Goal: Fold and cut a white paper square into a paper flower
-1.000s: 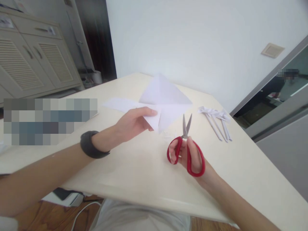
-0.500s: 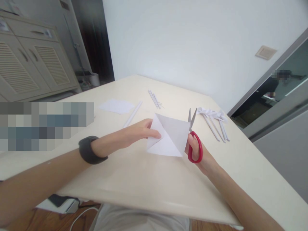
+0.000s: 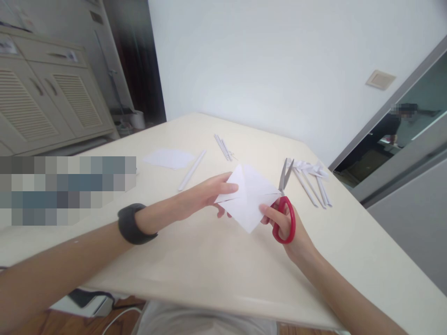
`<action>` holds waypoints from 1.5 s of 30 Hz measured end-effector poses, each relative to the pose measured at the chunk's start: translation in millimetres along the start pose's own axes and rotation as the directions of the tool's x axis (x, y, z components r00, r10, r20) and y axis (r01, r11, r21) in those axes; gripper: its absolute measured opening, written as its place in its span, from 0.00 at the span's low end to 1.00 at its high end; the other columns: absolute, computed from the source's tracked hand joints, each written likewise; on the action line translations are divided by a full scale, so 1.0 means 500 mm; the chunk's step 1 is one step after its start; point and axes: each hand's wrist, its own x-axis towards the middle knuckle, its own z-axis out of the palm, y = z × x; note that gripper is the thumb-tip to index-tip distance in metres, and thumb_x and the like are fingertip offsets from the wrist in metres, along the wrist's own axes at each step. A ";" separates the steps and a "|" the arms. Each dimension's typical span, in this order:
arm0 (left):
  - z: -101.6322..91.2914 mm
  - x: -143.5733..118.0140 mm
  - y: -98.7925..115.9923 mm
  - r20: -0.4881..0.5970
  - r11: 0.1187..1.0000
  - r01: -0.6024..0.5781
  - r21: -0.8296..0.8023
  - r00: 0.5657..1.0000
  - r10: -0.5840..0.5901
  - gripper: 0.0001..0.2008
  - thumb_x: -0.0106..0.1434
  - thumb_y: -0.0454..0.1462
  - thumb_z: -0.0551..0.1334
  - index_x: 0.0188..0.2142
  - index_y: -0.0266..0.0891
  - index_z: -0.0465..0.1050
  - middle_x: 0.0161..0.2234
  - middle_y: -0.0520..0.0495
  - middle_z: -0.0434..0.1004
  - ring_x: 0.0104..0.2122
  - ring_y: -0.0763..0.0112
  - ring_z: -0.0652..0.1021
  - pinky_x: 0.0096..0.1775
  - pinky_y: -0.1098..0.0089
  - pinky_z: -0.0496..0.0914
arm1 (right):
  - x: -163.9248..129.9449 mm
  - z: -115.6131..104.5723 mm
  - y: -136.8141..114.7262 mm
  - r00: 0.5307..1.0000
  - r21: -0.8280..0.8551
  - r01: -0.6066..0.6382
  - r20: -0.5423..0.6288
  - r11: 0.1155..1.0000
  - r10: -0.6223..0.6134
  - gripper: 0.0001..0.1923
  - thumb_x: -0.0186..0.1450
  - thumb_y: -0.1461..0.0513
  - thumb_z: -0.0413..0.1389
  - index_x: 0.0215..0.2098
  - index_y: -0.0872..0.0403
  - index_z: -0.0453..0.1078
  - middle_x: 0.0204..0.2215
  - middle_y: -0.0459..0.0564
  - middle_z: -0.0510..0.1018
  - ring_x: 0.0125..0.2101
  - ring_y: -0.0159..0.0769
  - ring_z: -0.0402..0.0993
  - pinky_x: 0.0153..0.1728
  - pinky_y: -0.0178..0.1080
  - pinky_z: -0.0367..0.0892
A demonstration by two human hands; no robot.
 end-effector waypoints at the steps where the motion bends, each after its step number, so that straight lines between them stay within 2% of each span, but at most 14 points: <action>1: 0.002 -0.001 0.001 0.070 1.000 0.001 -0.004 0.998 0.000 0.20 0.57 0.47 0.56 0.46 0.39 0.66 0.31 0.46 0.73 0.27 0.69 0.74 0.23 0.73 0.67 | 0.000 0.001 0.002 1.000 0.015 0.007 -0.013 1.000 -0.007 0.11 0.58 0.58 0.57 0.24 0.55 0.63 0.23 0.44 0.66 0.27 0.31 0.62 0.29 0.35 0.57; 3: 0.007 -0.003 0.005 0.201 1.000 0.006 -0.005 0.979 -0.004 0.18 0.54 0.46 0.60 0.41 0.39 0.69 0.30 0.47 0.73 0.28 0.69 0.73 0.23 0.74 0.66 | -0.001 0.002 0.004 0.999 0.038 0.023 -0.034 0.999 -0.022 0.11 0.58 0.57 0.57 0.23 0.54 0.63 0.23 0.44 0.66 0.27 0.31 0.62 0.30 0.36 0.58; 5: 0.014 -0.007 0.009 0.234 0.999 0.005 0.047 0.972 -0.015 0.13 0.54 0.44 0.61 0.34 0.38 0.71 0.28 0.48 0.73 0.28 0.70 0.73 0.25 0.74 0.67 | -0.003 0.004 0.005 0.999 0.058 0.028 -0.046 0.998 -0.026 0.11 0.59 0.57 0.57 0.24 0.54 0.64 0.23 0.44 0.66 0.27 0.31 0.61 0.30 0.36 0.58; 10: 0.020 -0.011 0.014 0.077 0.992 0.058 0.111 0.995 -0.066 0.09 0.59 0.40 0.58 0.31 0.36 0.71 0.25 0.50 0.72 0.24 0.75 0.71 0.27 0.74 0.66 | -0.005 0.005 0.002 0.997 0.088 0.051 -0.069 0.995 -0.046 0.11 0.59 0.58 0.57 0.23 0.54 0.64 0.22 0.44 0.66 0.28 0.31 0.62 0.30 0.35 0.58; 15: 0.023 -0.004 -0.011 0.107 0.999 -0.005 0.048 0.994 0.000 0.09 0.59 0.40 0.59 0.32 0.34 0.70 0.25 0.51 0.70 0.23 0.76 0.71 0.24 0.75 0.65 | -0.006 0.007 0.002 0.990 0.127 0.137 -0.059 0.982 -0.130 0.10 0.60 0.60 0.56 0.23 0.55 0.63 0.22 0.44 0.66 0.27 0.31 0.62 0.29 0.35 0.58; 18: 0.033 -0.005 -0.027 0.080 0.998 -0.035 0.053 0.996 0.031 0.09 0.60 0.40 0.58 0.30 0.34 0.69 0.22 0.52 0.69 0.22 0.76 0.71 0.23 0.76 0.64 | -0.007 0.009 0.002 0.987 0.201 0.158 -0.061 0.967 -0.149 0.07 0.61 0.61 0.55 0.26 0.54 0.64 0.24 0.43 0.66 0.27 0.30 0.61 0.29 0.35 0.58; 21: 0.039 -0.012 -0.026 0.014 0.994 -0.045 0.095 0.999 0.043 0.11 0.61 0.39 0.57 0.27 0.34 0.68 0.19 0.53 0.68 0.21 0.76 0.70 0.24 0.75 0.65 | -0.007 0.012 0.000 0.988 0.294 0.154 -0.029 0.943 -0.152 0.04 0.62 0.61 0.53 0.30 0.53 0.65 0.27 0.44 0.66 0.28 0.29 0.61 0.30 0.35 0.59; 26: 0.033 -0.020 -0.005 -0.160 0.980 -0.068 0.187 0.982 0.099 0.19 0.62 0.40 0.55 0.16 0.35 0.63 0.15 0.52 0.66 0.20 0.77 0.68 0.27 0.73 0.64 | -0.007 0.013 -0.005 0.984 0.389 0.047 0.143 0.920 -0.110 0.18 0.68 0.55 0.41 0.33 0.54 0.68 0.31 0.49 0.69 0.31 0.34 0.65 0.33 0.38 0.61; 30: 0.021 -0.020 -0.008 -0.339 0.969 -0.086 0.233 0.926 0.164 0.21 0.63 0.40 0.55 0.14 0.36 0.60 0.13 0.54 0.63 0.18 0.78 0.66 0.26 0.73 0.62 | -0.016 0.015 0.005 0.968 0.263 -0.020 0.246 0.965 -0.047 0.18 0.67 0.52 0.42 0.37 0.54 0.69 0.36 0.51 0.71 0.37 0.37 0.67 0.37 0.39 0.61; 33: 0.014 -0.017 -0.012 -0.398 0.959 -0.066 0.274 0.900 0.175 0.22 0.63 0.41 0.54 0.14 0.36 0.60 0.13 0.53 0.63 0.18 0.78 0.66 0.25 0.73 0.61 | -0.030 0.019 0.012 0.957 0.141 -0.032 0.289 0.990 -0.010 0.18 0.67 0.51 0.44 0.39 0.53 0.68 0.37 0.52 0.72 0.39 0.37 0.67 0.40 0.40 0.60; 39: 0.019 -0.013 -0.011 -0.333 0.959 -0.051 0.278 0.931 0.146 0.21 0.63 0.39 0.52 0.15 0.36 0.60 0.14 0.53 0.65 0.19 0.77 0.67 0.27 0.73 0.62 | -0.056 0.037 -0.006 0.895 -0.011 -0.115 0.432 0.993 0.108 0.26 0.63 0.44 0.43 0.40 0.55 0.68 0.33 0.53 0.74 0.37 0.39 0.70 0.39 0.42 0.61; 45: 0.035 -0.019 -0.018 -0.227 0.966 -0.048 0.254 0.968 0.108 0.19 0.64 0.38 0.51 0.17 0.36 0.61 0.15 0.53 0.66 0.19 0.77 0.68 0.27 0.73 0.64 | -0.059 0.054 -0.012 0.893 -0.031 -0.129 0.431 0.991 0.129 0.31 0.59 0.39 0.43 0.39 0.56 0.66 0.32 0.53 0.73 0.34 0.38 0.72 0.37 0.42 0.63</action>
